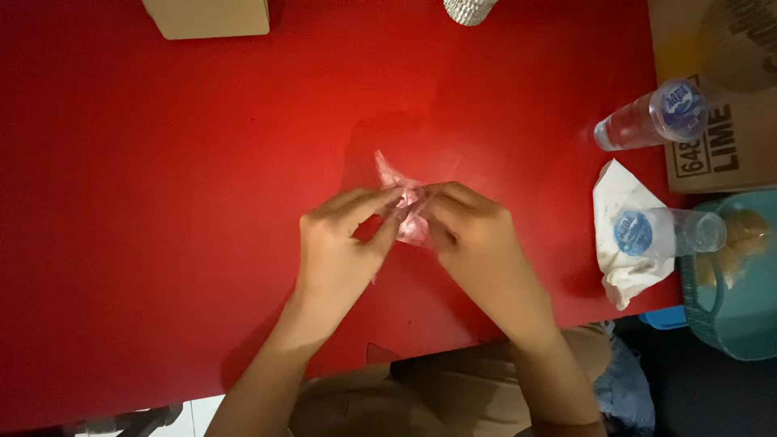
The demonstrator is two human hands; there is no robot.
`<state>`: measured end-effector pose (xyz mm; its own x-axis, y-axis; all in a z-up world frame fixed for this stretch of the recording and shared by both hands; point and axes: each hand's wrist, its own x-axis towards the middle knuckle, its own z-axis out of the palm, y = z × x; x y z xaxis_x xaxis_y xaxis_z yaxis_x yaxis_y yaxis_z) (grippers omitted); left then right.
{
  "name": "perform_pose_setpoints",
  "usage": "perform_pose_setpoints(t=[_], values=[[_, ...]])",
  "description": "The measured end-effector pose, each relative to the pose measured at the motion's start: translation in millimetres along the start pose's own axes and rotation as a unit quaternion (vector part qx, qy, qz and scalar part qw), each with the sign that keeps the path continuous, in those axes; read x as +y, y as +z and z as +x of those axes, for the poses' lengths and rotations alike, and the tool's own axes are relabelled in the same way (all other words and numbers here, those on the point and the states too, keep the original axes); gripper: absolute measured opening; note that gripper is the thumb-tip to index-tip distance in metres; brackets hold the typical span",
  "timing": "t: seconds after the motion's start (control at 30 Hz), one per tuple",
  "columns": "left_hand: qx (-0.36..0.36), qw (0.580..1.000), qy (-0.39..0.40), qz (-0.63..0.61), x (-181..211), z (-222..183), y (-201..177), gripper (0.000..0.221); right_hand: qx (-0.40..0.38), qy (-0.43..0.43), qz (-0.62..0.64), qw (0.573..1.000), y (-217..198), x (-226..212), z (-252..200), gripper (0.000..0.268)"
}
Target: The person organizes and stacks individually wrapped bread rolls on a tray and a table, then handles and adjusts pieces of clear plastic packaging.
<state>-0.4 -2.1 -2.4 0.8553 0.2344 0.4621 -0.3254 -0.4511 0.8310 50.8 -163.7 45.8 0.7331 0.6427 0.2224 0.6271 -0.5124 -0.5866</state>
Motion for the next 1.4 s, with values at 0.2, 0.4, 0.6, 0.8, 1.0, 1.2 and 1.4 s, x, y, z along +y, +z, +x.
perform_pose_setpoints(t=[0.2, 0.4, 0.6, 0.8, 1.0, 1.2, 1.4], values=[[0.01, 1.0, 0.01, 0.024, -9.0, -5.0, 4.3, 0.016, 0.036, 0.018, -0.012, 0.999, -1.0, -7.9, -3.1, 0.021], [-0.02, 0.999, -0.041, -0.018, 3.2, 0.8, -5.0, 0.018, 0.067, -0.032, -0.028, 0.997, 2.2, -10.0, -7.4, 0.029], [-0.03, 0.998, -0.045, -0.031, -3.7, -3.2, 0.8, 0.022, 0.046, -0.043, -0.034, 0.997, 4.2, -12.1, -5.1, 0.01], [-0.024, 0.988, -0.082, -0.132, -5.1, -3.0, -2.0, 0.032, 0.054, -0.009, -0.008, 0.998, 3.5, -2.5, -9.8, 0.021], [0.007, 0.997, -0.062, -0.052, -1.3, -2.0, -1.5, 0.028, 0.001, 0.003, 0.04, 0.999, -15.8, -14.5, -7.2, 0.028], [0.042, 0.996, -0.082, -0.02, 5.5, 2.0, -3.4, 0.015, -0.055, 0.001, 0.061, 0.997, -34.3, -27.6, -13.0, 0.034], [0.051, 0.998, -0.021, 0.024, -3.9, -2.6, 0.3, 0.023, -0.079, -0.021, 0.005, 0.997, -42.2, -39.9, -30.0, 0.029]])
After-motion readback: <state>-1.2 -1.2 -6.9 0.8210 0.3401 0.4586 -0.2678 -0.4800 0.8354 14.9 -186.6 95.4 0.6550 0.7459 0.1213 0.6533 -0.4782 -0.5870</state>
